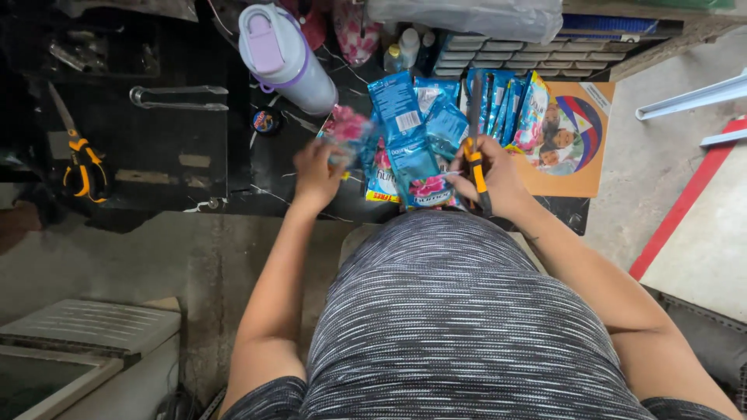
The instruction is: Cutting and separating individual detergent sachets from a long strip using scissors at a shop counter.
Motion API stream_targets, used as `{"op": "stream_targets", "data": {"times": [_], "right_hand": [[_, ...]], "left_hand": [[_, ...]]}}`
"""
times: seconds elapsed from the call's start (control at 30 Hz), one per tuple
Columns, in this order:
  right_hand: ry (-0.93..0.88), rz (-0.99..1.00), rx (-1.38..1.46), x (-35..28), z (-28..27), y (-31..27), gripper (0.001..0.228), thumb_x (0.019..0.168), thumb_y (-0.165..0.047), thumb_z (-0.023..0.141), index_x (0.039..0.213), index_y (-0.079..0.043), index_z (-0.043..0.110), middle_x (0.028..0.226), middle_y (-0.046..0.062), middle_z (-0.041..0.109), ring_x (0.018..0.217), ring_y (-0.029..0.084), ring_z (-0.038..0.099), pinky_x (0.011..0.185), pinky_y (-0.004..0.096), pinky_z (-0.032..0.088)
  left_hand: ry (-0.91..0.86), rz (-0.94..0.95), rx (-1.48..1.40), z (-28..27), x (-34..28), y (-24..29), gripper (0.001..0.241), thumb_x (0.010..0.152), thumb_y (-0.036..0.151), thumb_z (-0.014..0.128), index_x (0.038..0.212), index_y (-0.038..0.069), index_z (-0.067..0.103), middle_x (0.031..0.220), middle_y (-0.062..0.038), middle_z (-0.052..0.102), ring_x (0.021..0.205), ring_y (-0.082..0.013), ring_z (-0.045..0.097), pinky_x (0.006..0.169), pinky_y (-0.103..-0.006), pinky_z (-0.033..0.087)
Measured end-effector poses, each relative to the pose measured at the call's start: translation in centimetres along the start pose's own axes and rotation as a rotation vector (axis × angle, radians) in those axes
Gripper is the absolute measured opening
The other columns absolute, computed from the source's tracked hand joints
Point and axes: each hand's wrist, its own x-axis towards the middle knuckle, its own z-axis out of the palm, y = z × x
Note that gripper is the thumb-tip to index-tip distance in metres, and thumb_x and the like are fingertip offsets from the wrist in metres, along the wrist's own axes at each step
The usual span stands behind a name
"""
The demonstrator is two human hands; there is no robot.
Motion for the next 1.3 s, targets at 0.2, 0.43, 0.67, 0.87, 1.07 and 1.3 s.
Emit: {"op": "stream_targets", "data": {"times": [0.2, 0.43, 0.67, 0.87, 1.07, 1.3], "right_hand": [[0.185, -0.046, 0.066, 1.4, 1.9, -5.7, 0.044, 0.083, -0.015, 0.081, 0.107, -0.002, 0.046, 0.082, 0.013, 0.066, 0.051, 0.014, 0.061, 0.047, 0.024, 0.053], [0.345, -0.09, 0.024, 1.3, -1.2, -8.3, 0.041, 0.092, -0.008, 0.074, 0.113, -0.001, 0.04, 0.088, 0.017, 0.063, 0.052, 0.017, 0.061, 0.047, 0.026, 0.053], [-0.437, 0.403, -0.575, -2.0, -9.4, -12.5, 0.071, 0.061, -0.041, 0.081, 0.119, -0.011, 0.051, 0.112, 0.002, 0.06, 0.096, 0.014, 0.06, 0.083, 0.029, 0.049], [-0.785, 0.509, -0.698, -2.1, -10.3, -12.9, 0.082, 0.059, -0.053, 0.087, 0.127, -0.02, 0.053, 0.112, -0.003, 0.064, 0.095, 0.012, 0.062, 0.081, 0.027, 0.051], [-0.854, 0.504, -0.8, -0.9, -9.0, -13.3, 0.084, 0.058, -0.059, 0.084, 0.126, -0.024, 0.051, 0.106, -0.004, 0.067, 0.086, 0.014, 0.064, 0.075, 0.028, 0.051], [-0.844, 0.643, -0.897, 0.0, -7.8, -14.1, 0.081, 0.057, -0.057, 0.086, 0.125, -0.027, 0.053, 0.106, -0.004, 0.071, 0.087, 0.014, 0.066, 0.077, 0.029, 0.052]], "left_hand": [[0.069, 0.304, -0.635, -3.7, 0.8, 14.1, 0.057, 0.075, 0.023, 0.085, 0.12, 0.006, 0.055, 0.126, -0.023, 0.055, 0.125, -0.0449, 0.051, 0.11, -0.0528, 0.036], [0.076, 0.408, -0.724, 0.3, 1.3, 16.5, 0.044, 0.084, 0.015, 0.078, 0.126, 0.021, 0.068, 0.115, -0.008, 0.062, 0.11, -0.0297, 0.065, 0.095, -0.0376, 0.052], [-0.17, 0.392, -0.741, -12.0, 4.1, 20.8, 0.061, 0.096, 0.014, 0.074, 0.146, 0.009, 0.041, 0.147, -0.009, 0.052, 0.128, -0.0244, 0.053, 0.112, -0.0367, 0.041], [-0.334, 0.422, -0.715, -13.2, 4.9, 22.2, 0.071, 0.093, 0.012, 0.075, 0.151, 0.011, 0.035, 0.155, -0.006, 0.045, 0.14, -0.0267, 0.048, 0.122, -0.0458, 0.025], [-0.401, 0.408, -0.713, -12.5, 5.4, 22.8, 0.077, 0.087, 0.004, 0.074, 0.152, 0.011, 0.034, 0.154, -0.007, 0.045, 0.138, -0.0283, 0.047, 0.117, -0.0401, 0.034], [-0.455, 0.39, -0.78, -12.6, 5.4, 23.3, 0.075, 0.086, 0.001, 0.069, 0.152, 0.015, 0.035, 0.155, -0.008, 0.045, 0.142, -0.0288, 0.044, 0.118, -0.0409, 0.033]]}}
